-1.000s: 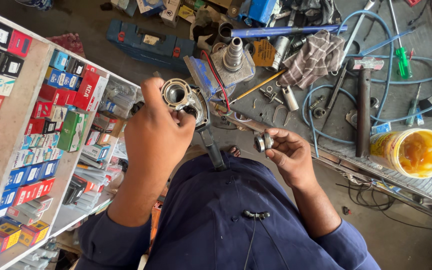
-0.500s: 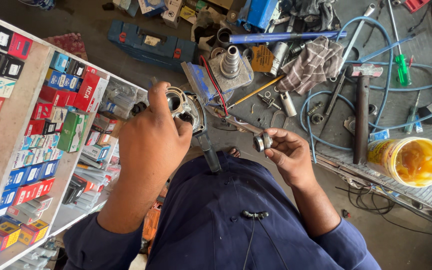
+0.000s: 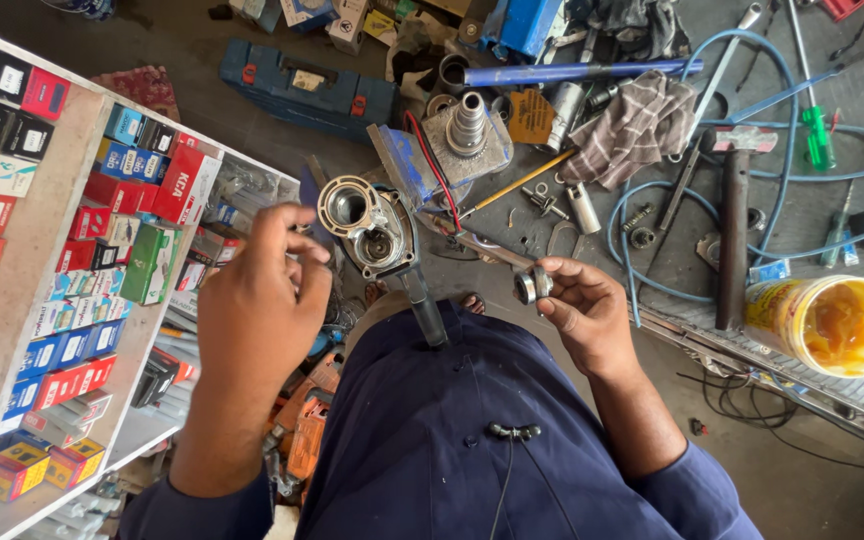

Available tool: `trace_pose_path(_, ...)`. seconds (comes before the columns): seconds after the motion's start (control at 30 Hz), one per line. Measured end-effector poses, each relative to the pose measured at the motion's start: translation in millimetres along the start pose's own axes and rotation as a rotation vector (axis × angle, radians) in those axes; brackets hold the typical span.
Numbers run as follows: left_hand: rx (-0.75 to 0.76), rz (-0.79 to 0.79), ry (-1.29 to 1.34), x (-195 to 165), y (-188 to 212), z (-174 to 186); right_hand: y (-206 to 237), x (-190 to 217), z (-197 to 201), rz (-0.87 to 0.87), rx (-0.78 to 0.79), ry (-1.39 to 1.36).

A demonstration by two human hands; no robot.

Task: The person cleans a cylindrical metal part with a cloth, then uses a hammer to tap a small ring into place. They continue to insert and adjust small internal components by hand, checking fit and alignment throughout the process.

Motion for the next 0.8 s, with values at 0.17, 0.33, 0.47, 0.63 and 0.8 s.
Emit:
trace_pose_path(0.17,-0.042,0.017,-0.100,5.0,13.6,-8.9,6.2,-7.1,1.2,-0.023,-0.029,0.019)
trace_pose_path(0.33,-0.076,-0.091,0.020,-2.2,15.4,-5.2,9.1,-12.7,-1.2,-0.025,-0.013,-0.020)
trace_pose_path(0.47,-0.095,-0.206,-0.007,-8.6,16.1,-4.4,10.4,-18.3,-2.6,-0.034,-0.015,-0.032)
trace_pose_path(0.63,-0.092,-0.287,-0.031,-4.6,20.0,-10.7,13.5,-22.5,-2.6,-0.031,-0.021,-0.044)
trace_pose_path(0.8,-0.186,-0.479,0.199,6.0,28.5,-7.2,15.4,-24.3,-1.2,-0.033,-0.027,-0.040)
Point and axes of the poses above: each hand's wrist, its own y-axis away from the middle knuckle, its own z-axis out of the back of the hand, x = y × z, the point moved 4 cm from there along -y, towards the middle knuckle, and after that the axes turned 10 degrees about z, right-handed, at the moved point
